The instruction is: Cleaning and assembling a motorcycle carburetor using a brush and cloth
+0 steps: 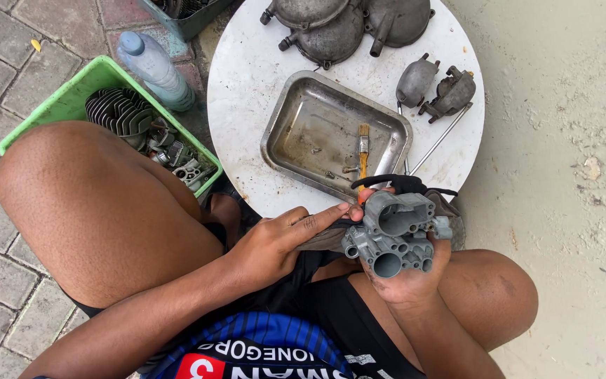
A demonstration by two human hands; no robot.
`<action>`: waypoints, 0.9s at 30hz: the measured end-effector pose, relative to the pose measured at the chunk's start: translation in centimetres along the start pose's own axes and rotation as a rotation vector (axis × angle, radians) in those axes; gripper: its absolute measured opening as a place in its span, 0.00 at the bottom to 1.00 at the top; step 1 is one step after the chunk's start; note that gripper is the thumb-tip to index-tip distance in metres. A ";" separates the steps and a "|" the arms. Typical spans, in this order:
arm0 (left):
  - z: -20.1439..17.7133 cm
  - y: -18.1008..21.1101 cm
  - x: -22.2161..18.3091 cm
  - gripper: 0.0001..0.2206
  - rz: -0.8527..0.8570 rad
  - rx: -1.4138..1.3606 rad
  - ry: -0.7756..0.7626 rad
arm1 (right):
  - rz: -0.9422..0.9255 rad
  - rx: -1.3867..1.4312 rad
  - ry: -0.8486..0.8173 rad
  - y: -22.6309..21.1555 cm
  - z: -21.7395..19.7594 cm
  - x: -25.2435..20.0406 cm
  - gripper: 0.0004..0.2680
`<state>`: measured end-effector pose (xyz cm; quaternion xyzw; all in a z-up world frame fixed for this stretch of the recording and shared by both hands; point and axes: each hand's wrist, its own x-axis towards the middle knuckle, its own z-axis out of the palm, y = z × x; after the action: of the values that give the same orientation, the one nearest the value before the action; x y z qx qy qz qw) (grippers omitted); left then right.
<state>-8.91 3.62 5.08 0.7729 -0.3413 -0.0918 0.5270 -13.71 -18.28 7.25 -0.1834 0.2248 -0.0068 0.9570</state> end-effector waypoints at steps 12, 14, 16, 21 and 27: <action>0.0 -0.3 0.7 0.19 0.301 0.374 0.137 | 0.030 0.001 -0.094 -0.9 -2.8 0.6 0.22; 1.0 -0.4 -0.4 0.13 0.238 0.328 0.099 | 0.013 -0.013 -0.055 -1.2 -3.7 1.4 0.22; 0.6 0.3 -0.7 0.09 0.175 0.289 0.067 | 0.002 -0.027 -0.023 -1.4 -3.1 1.8 0.22; -1.0 0.3 -0.6 0.09 0.436 0.033 -0.124 | 0.004 -0.026 0.208 -1.4 0.4 0.6 0.25; 1.8 -2.5 -2.0 0.07 0.375 0.075 -0.129 | -0.009 -0.023 0.207 -0.9 0.7 0.2 0.25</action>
<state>-10.27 4.00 1.71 0.7074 -0.5155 -0.0285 0.4827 -13.16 -18.90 8.09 -0.1938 0.3217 -0.0273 0.9264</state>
